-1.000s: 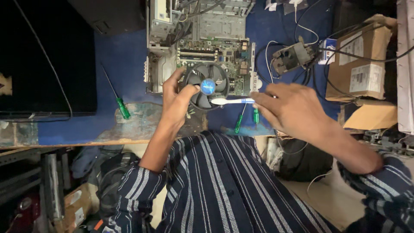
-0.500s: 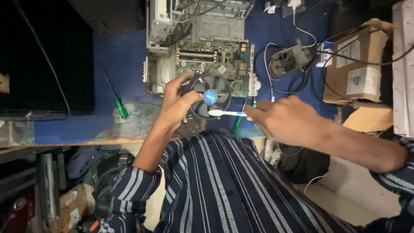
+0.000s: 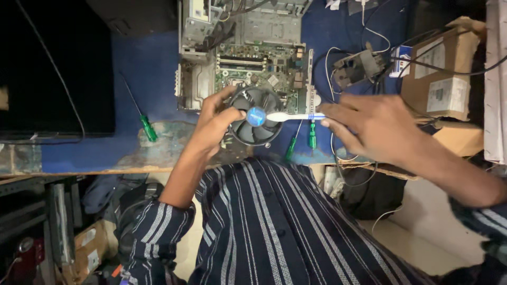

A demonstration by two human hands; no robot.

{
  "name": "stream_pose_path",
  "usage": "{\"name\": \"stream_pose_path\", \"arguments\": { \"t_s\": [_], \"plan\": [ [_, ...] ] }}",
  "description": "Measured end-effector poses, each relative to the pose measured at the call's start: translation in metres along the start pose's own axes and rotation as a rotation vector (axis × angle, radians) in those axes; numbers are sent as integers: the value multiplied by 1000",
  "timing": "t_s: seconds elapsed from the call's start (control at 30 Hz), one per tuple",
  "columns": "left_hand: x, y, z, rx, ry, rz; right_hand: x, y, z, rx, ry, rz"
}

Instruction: The person cleans desktop computer parts at a workbench. They brush a RAM module with a toothbrush, work on the motherboard inside an open case, then hold a heatsink and fan assembly and brush its fins and blades, turning it to clean different sides.

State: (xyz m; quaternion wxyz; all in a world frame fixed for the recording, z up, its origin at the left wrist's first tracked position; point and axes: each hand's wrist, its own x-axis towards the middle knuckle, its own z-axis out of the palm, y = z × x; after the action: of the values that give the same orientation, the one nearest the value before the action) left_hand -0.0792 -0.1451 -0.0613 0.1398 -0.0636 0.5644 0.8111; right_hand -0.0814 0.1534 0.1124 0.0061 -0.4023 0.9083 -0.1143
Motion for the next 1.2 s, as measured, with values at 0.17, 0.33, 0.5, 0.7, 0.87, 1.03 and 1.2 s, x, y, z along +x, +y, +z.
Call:
{"name": "stream_pose_path", "arguments": {
  "t_s": [0.17, 0.33, 0.5, 0.7, 0.87, 1.03, 1.2],
  "plan": [
    [2, -12, 9, -98, 71, -17, 12, -14, 56, 595, 171, 440],
    [-2, -17, 11, -143, 31, 17, 27, -27, 114, 1063, 297, 531],
    [1, -12, 13, -87, 65, 34, 25, -24, 126, 1181, 198, 699],
    [-3, 0, 24, -152, -28, 47, 27, -17, 136, 995, 370, 508],
    [-8, 7, 29, -143, -42, 59, 22, -12, 146, 900, 415, 558],
    [-8, 6, 30, -106, -7, 107, 22, -13, 139, 926, 386, 567],
    [-8, 1, 24, -38, 94, 108, 1, -12, 85, 644, 352, 569]
  ]
}}
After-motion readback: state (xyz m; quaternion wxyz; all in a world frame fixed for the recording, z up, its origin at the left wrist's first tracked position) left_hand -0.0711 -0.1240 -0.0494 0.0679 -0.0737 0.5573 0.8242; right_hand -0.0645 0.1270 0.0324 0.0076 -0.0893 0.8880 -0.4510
